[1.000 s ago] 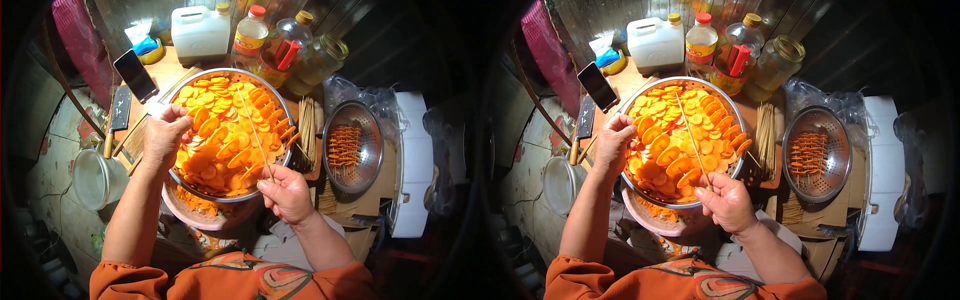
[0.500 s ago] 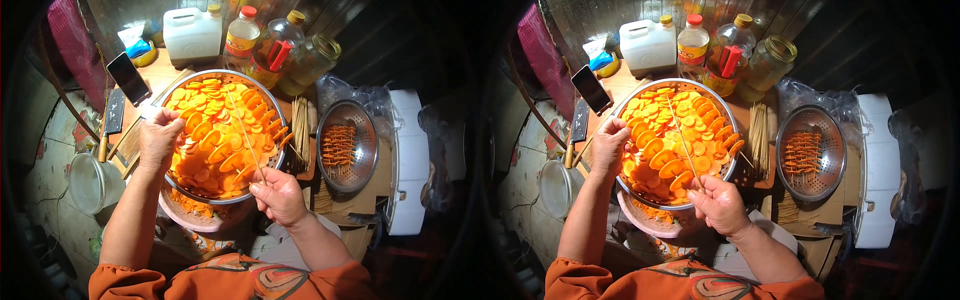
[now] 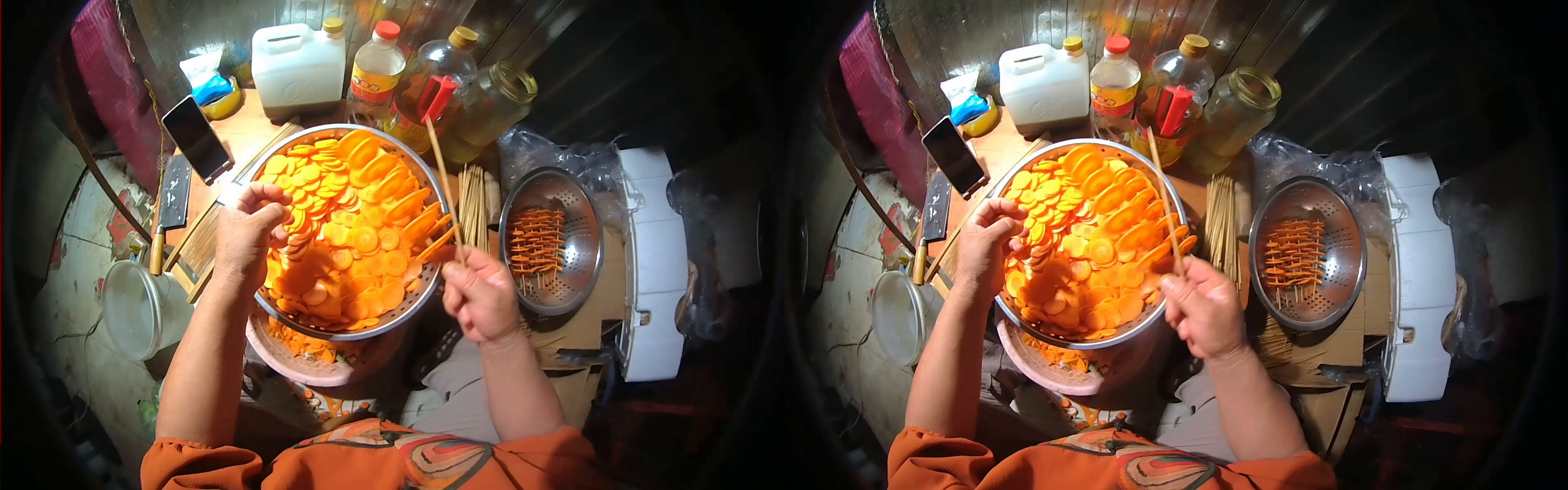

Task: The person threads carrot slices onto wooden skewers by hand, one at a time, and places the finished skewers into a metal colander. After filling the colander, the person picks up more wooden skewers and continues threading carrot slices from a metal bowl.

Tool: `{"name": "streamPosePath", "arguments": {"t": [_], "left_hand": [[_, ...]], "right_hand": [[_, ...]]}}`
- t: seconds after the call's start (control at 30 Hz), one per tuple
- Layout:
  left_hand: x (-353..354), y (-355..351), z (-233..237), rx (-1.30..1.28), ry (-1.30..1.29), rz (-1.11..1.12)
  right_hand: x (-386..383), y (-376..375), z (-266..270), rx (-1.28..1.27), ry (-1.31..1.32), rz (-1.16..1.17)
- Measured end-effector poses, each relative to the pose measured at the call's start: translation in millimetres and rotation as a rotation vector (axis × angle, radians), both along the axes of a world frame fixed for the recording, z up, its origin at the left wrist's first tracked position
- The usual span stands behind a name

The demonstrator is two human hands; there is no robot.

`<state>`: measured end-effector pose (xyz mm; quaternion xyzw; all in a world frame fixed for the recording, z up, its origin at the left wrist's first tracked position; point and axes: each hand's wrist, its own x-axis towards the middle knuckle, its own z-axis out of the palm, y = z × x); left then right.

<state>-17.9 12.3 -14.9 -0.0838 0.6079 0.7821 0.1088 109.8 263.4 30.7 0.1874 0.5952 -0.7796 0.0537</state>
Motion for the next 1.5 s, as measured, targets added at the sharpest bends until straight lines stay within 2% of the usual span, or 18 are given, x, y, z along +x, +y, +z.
{"name": "streamPosePath", "arguments": {"t": [0.1,0.17,0.23,0.3,0.4,0.43,0.5,0.7,0.73,0.77,0.83,0.87,0.9,0.97,1.07,1.13,1.27,1.5], "left_hand": [[5,-1,-7,-0.026,-0.011,-0.143],[20,12,3,-0.181,-0.003,-0.301],[37,19,7,-0.137,-0.110,-0.571],[57,26,3,-0.244,-0.214,-0.858],[82,36,2,-0.461,-0.006,-1.403],[93,35,-10,-0.355,0.033,-1.442],[104,35,-18,-0.399,0.171,-1.483],[81,30,-4,-0.369,0.049,-1.424],[74,27,4,-0.296,-0.080,-1.284],[63,23,10,-0.371,-0.173,-1.201],[43,14,17,-0.508,-0.099,-0.831],[33,8,11,-0.534,-0.090,-0.649],[24,1,-3,-0.563,-0.001,-0.526],[12,-9,-13,-0.676,0.059,-0.423],[14,-10,-35,-0.732,0.140,-0.391],[24,-1,-35,-1.020,0.384,-0.462],[35,11,-26,-1.195,0.398,-0.523],[34,10,-30,-1.165,0.418,-0.440]], "right_hand": [[-13,29,1,0.018,0.059,-0.105],[-22,44,-3,0.128,0.029,-0.154],[-27,59,-12,0.146,0.036,-0.151],[-34,70,-20,0.169,-0.017,-0.156],[-40,80,-28,0.188,-0.056,-0.159],[-41,82,-30,0.204,-0.082,-0.152],[-43,83,-35,0.233,-0.116,-0.132],[-44,82,-39,0.440,-0.185,-0.068],[-43,81,-37,0.498,-0.214,-0.058],[-41,81,-38,0.576,-0.206,-0.070],[-39,80,-38,0.776,-0.137,-0.097],[-36,79,-29,0.979,-0.176,-0.065],[-33,75,-27,0.973,-0.181,-0.061],[-28,69,-25,1.384,0.205,-0.105],[-23,40,-16,1.261,0.281,-0.091],[-17,14,-9,1.102,0.291,-0.023],[-4,-22,-15,0.876,0.266,0.148],[6,-37,-19,0.703,0.180,0.291]]}}
